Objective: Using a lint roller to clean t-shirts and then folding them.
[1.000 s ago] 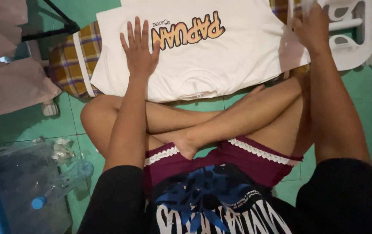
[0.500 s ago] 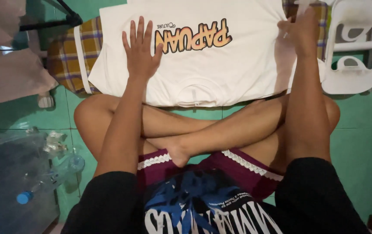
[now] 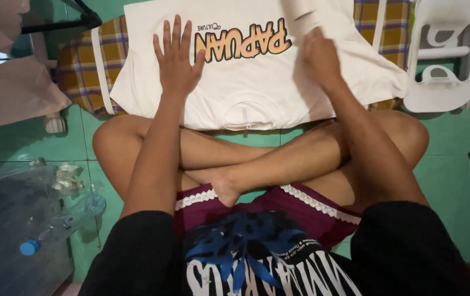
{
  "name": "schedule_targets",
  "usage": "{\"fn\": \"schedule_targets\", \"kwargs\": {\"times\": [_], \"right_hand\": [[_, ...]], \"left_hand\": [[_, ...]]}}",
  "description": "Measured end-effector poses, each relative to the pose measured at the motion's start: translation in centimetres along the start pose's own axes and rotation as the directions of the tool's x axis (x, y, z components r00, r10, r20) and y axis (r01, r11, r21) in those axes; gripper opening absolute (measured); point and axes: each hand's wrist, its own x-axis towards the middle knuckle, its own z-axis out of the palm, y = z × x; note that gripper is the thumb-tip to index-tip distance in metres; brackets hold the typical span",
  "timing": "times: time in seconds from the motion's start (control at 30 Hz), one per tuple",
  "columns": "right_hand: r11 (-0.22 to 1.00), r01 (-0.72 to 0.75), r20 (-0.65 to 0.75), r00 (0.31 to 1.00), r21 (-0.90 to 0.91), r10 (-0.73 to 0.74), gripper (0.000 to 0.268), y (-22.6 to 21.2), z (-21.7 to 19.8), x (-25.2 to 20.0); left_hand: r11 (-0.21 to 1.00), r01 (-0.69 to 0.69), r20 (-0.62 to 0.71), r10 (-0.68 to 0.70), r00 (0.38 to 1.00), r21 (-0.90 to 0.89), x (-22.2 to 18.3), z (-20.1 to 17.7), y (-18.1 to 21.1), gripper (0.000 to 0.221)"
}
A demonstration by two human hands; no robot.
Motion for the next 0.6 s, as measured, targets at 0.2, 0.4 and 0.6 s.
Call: {"fn": "schedule_targets", "kwargs": {"times": [0.2, 0.4, 0.6], "right_hand": [[0.973, -0.226, 0.134, 0.964, -0.044, 0.230, 0.026, -1.0, -2.6, -0.7], [0.948, -0.157, -0.223, 0.949, 0.279, 0.223, 0.029, 8.8, -4.6, 0.5], [0.978, 0.193, -0.597, 0.795, 0.073, -0.112, 0.024, 5.3, -9.5, 3.8]], "left_hand": [[1.000, 0.005, 0.005, -0.005, 1.000, 0.009, 0.2, 0.4, -0.4, 0.064], [0.990, 0.008, 0.045, -0.002, 0.999, -0.138, 0.4, -0.4, -0.6, 0.068], [0.915, 0.282, -0.262, -0.358, 0.896, -0.287, 4.5, -2.9, -2.9, 0.025]]}}
